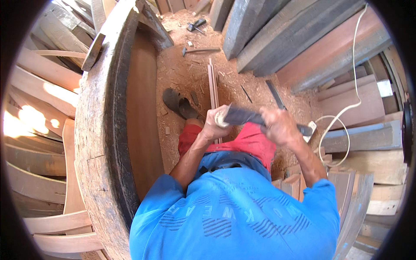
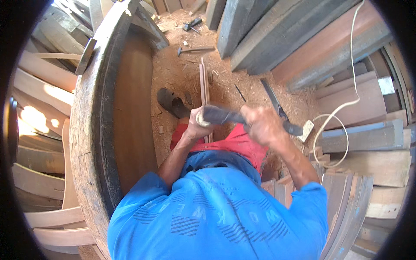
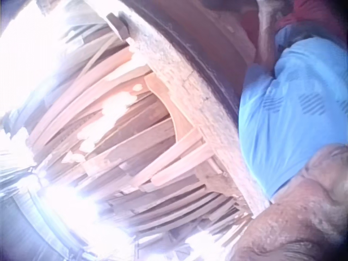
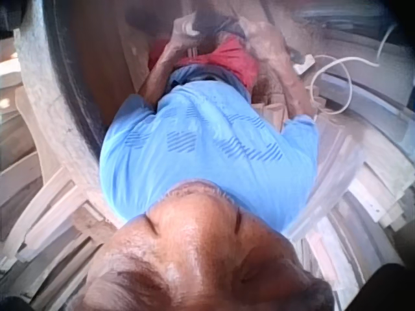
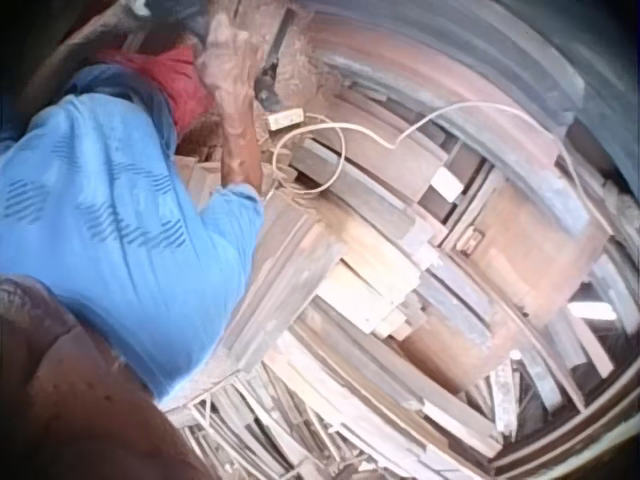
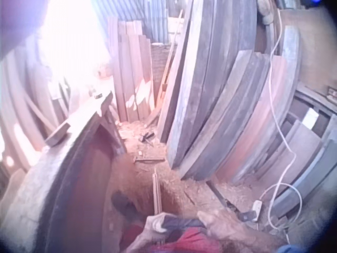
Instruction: The person uses a hammer to strike a chisel, carving a groove into a piece of wood. They handle the wood piece by hand, clearing away shavings as they work.
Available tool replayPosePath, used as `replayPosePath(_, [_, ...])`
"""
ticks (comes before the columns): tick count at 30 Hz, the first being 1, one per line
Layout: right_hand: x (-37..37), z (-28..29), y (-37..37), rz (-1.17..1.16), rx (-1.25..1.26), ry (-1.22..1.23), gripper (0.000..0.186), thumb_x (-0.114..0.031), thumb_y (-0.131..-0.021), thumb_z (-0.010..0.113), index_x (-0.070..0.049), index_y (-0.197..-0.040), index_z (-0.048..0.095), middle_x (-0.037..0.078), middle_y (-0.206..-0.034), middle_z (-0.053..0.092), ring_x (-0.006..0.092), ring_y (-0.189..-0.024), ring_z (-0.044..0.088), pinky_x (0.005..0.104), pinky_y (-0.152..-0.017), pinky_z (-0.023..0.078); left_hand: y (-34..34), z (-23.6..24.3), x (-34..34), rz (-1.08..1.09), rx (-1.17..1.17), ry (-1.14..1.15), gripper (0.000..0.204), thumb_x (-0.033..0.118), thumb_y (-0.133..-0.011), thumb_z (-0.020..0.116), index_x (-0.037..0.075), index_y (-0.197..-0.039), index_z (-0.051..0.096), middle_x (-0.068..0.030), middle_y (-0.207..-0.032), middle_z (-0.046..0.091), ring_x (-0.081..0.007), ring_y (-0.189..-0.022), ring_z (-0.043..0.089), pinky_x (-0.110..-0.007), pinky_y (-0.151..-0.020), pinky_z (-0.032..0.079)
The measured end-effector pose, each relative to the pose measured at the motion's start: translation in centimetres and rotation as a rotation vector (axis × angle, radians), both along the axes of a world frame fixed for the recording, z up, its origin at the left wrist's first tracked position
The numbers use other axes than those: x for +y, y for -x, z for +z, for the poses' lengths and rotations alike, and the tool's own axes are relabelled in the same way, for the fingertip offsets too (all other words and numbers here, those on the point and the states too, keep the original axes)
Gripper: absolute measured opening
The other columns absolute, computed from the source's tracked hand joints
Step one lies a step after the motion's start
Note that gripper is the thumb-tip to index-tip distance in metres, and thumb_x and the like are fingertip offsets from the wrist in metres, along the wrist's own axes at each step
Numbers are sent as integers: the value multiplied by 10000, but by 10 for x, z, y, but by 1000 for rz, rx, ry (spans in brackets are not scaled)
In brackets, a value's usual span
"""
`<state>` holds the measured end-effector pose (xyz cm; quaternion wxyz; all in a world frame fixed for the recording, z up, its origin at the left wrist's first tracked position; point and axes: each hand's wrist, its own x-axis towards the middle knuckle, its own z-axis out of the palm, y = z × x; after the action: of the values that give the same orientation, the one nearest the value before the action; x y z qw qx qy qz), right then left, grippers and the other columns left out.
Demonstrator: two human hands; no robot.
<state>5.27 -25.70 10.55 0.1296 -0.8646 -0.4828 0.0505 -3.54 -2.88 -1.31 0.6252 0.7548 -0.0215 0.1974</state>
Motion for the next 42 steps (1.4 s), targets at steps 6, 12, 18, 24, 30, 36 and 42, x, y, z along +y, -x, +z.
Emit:
replayPosePath(6, [-18, -45, 8, -347, 572, -582, 133, -89, -838, 741, -33, -906, 640, 16, -692, 601, 91, -647, 582, 292, -595, 483, -35, -1, 21, 107, -119, -134, 144, 31, -848, 689, 52, -984, 729, -67, -838, 723, -119, -774, 682, -281, -748, 556])
replayPosePath(12, [-39, -128, 24, -549, 1004, -634, 195, -120, -860, 746, -56, -759, 593, -16, -617, 581, 78, -528, 558, 281, -486, 462, -78, -4, 30, 307, 22, -72, 110, 80, -885, 699, 55, -987, 731, -21, -801, 686, -120, -748, 653, -308, -673, 537])
replayPosePath(18, [-66, -198, 45, -662, 1219, -437, 163, -143, -853, 730, -42, -834, 603, 27, -674, 617, 102, -532, 588, 279, -483, 483, 54, -6, -20, -236, -102, -324, 268, 43, -723, 772, 128, -963, 688, -39, -808, 648, -259, -747, 613, -383, -729, 465])
replayPosePath(24, [-41, -194, 16, -674, 1232, -387, 206, -147, -866, 717, -12, -936, 579, 56, -728, 628, 125, -557, 615, 306, -501, 519, 46, 11, 15, -509, 220, -485, 650, 119, -694, 797, 203, -1314, 625, -104, -1134, 635, -323, -1067, 578, -455, -999, 397])
replayPosePath(30, [16, -251, -42, -674, 1309, -370, 208, -137, -881, 641, 70, -894, 628, 114, -712, 662, 192, -582, 677, 340, -503, 550, 11, -105, 128, 106, 518, -81, 809, 264, -841, 772, -16, -1507, 409, -202, -1506, 494, -321, -1419, 449, -430, -1177, 341])
replayPosePath(36, [59, -303, -44, -654, 1201, -183, 317, -141, -859, 654, 115, -1042, 611, 169, -758, 689, 232, -606, 697, 375, -545, 560, -85, -145, 68, 385, 770, -154, 996, 293, -792, 819, 32, -1572, 257, -321, -1443, 503, -410, -1348, 520, -438, -1137, 403])
replayPosePath(42, [85, -295, -28, -404, 822, 400, 773, -209, -833, 716, 88, -1467, 389, 364, -1283, 601, 453, -1206, 612, 482, -1029, 489, -97, -176, 56, 448, 708, -47, 924, 71, -773, 646, 66, -1585, 205, -292, -1380, 564, -420, -1261, 595, -441, -1053, 475])
